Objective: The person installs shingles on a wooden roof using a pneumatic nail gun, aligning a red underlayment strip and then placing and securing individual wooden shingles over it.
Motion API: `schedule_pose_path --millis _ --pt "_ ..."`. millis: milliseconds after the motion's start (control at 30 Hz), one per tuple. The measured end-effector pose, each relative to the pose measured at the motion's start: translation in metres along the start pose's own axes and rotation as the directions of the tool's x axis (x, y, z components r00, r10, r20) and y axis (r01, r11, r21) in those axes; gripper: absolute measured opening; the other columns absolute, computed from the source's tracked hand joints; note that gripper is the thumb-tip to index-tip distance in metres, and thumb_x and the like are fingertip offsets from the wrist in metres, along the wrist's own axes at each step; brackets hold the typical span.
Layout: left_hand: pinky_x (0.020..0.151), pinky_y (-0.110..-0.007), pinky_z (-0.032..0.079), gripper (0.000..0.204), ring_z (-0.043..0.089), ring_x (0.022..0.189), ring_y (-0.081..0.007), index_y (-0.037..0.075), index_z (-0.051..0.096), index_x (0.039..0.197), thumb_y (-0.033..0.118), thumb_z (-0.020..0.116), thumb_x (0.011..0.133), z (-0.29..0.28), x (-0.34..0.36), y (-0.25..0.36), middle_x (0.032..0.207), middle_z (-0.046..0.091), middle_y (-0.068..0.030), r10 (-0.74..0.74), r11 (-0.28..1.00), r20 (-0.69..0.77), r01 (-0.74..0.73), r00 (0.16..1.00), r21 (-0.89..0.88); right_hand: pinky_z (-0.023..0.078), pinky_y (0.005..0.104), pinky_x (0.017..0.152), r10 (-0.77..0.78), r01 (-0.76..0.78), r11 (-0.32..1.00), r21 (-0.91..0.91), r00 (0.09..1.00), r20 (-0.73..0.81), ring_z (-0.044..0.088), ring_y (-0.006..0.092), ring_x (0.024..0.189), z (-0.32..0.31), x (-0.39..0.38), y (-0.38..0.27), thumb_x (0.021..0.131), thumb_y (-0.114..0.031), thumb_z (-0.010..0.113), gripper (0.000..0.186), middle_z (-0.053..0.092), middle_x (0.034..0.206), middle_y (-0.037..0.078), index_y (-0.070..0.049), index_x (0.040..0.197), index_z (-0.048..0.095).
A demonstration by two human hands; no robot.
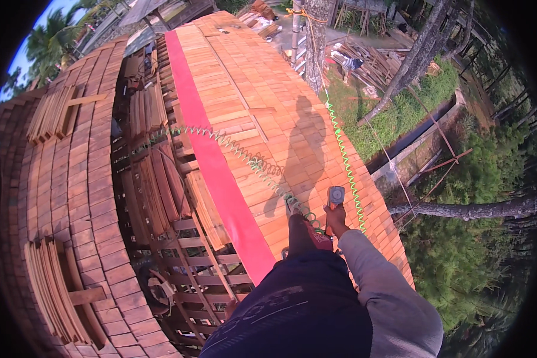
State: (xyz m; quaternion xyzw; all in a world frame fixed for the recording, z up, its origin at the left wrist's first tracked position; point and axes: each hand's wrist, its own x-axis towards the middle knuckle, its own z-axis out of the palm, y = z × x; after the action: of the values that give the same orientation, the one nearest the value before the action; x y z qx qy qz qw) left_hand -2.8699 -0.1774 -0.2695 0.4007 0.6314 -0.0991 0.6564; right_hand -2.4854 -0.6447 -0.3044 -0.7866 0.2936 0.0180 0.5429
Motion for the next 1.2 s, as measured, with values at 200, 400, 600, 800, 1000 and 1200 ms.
schedule_pose_path --millis 200,400,600,800,1000,1200 --pt "0.065 -0.037 0.056 0.026 0.065 0.078 -0.0186 0.012 0.061 0.118 0.034 0.058 0.106 0.023 0.006 0.041 0.099 0.063 -0.0032 0.052 0.998 -0.118 -0.05 0.992 0.025 0.053 0.0426 0.098 0.105 -0.105 0.994 0.026 0.995 0.002 0.068 0.0337 0.117 0.024 0.024 0.021 0.084 -0.023 0.082 0.066 0.07 0.127 0.019 0.0 0.139 0.055" --pt "0.076 -0.044 0.055 0.039 0.067 0.098 -0.0237 0.009 0.059 0.133 0.038 0.055 0.107 0.085 0.023 0.069 0.118 0.065 -0.0089 0.143 0.884 0.022 -0.138 0.989 0.446 0.053 0.0441 0.098 0.166 -0.165 0.986 -0.03 0.986 0.02 0.069 0.0358 0.117 0.052 0.108 0.001 0.083 -0.025 0.082 0.067 0.071 0.127 0.02 -0.001 0.139 0.055" --pt "0.085 -0.046 0.056 0.047 0.067 0.106 -0.0262 0.007 0.054 0.143 0.039 0.056 0.108 0.111 0.045 0.138 0.129 0.066 -0.0124 0.092 0.966 0.06 -0.103 0.994 0.235 0.055 0.0397 0.087 -0.036 0.051 0.984 -0.172 0.995 0.088 0.073 0.0279 0.099 0.115 0.158 -0.095 0.085 -0.021 0.083 0.05 0.075 0.111 0.014 0.0 0.126 0.062" --pt "0.084 -0.045 0.057 0.051 0.067 0.111 -0.0268 0.008 0.052 0.145 0.036 0.063 0.104 0.233 0.033 0.204 0.127 0.066 -0.0118 0.112 0.993 -0.065 -0.109 0.992 0.043 0.055 0.0384 0.079 -0.095 0.097 0.995 -0.026 0.993 0.067 0.071 0.0231 0.089 0.101 0.233 -0.16 0.087 -0.023 0.083 0.041 0.075 0.099 0.012 0.0 0.116 0.065" --pt "0.08 -0.043 0.058 0.036 0.067 0.107 -0.0222 0.014 0.059 0.129 0.039 0.062 0.104 0.249 0.041 0.244 0.113 0.068 -0.006 0.031 0.993 -0.047 -0.026 0.998 0.118 0.051 0.0296 0.063 -0.03 -0.004 0.963 0.268 0.992 0.122 0.06 0.0108 0.07 0.141 0.251 -0.266 0.091 -0.016 0.081 0.024 0.067 0.085 0.002 -0.002 0.104 0.065" --pt "0.075 -0.046 0.056 0.04 0.065 0.093 -0.0212 0.01 0.063 0.133 0.035 0.066 0.101 0.22 0.077 0.283 0.107 0.068 -0.0047 -0.104 0.978 -0.15 0.129 0.983 0.163 0.052 0.0317 0.058 0.119 -0.172 0.761 0.625 0.985 0.126 0.057 0.0123 0.066 0.195 0.262 -0.353 0.096 -0.015 0.077 0.025 0.059 0.084 0.001 -0.008 0.108 0.057"
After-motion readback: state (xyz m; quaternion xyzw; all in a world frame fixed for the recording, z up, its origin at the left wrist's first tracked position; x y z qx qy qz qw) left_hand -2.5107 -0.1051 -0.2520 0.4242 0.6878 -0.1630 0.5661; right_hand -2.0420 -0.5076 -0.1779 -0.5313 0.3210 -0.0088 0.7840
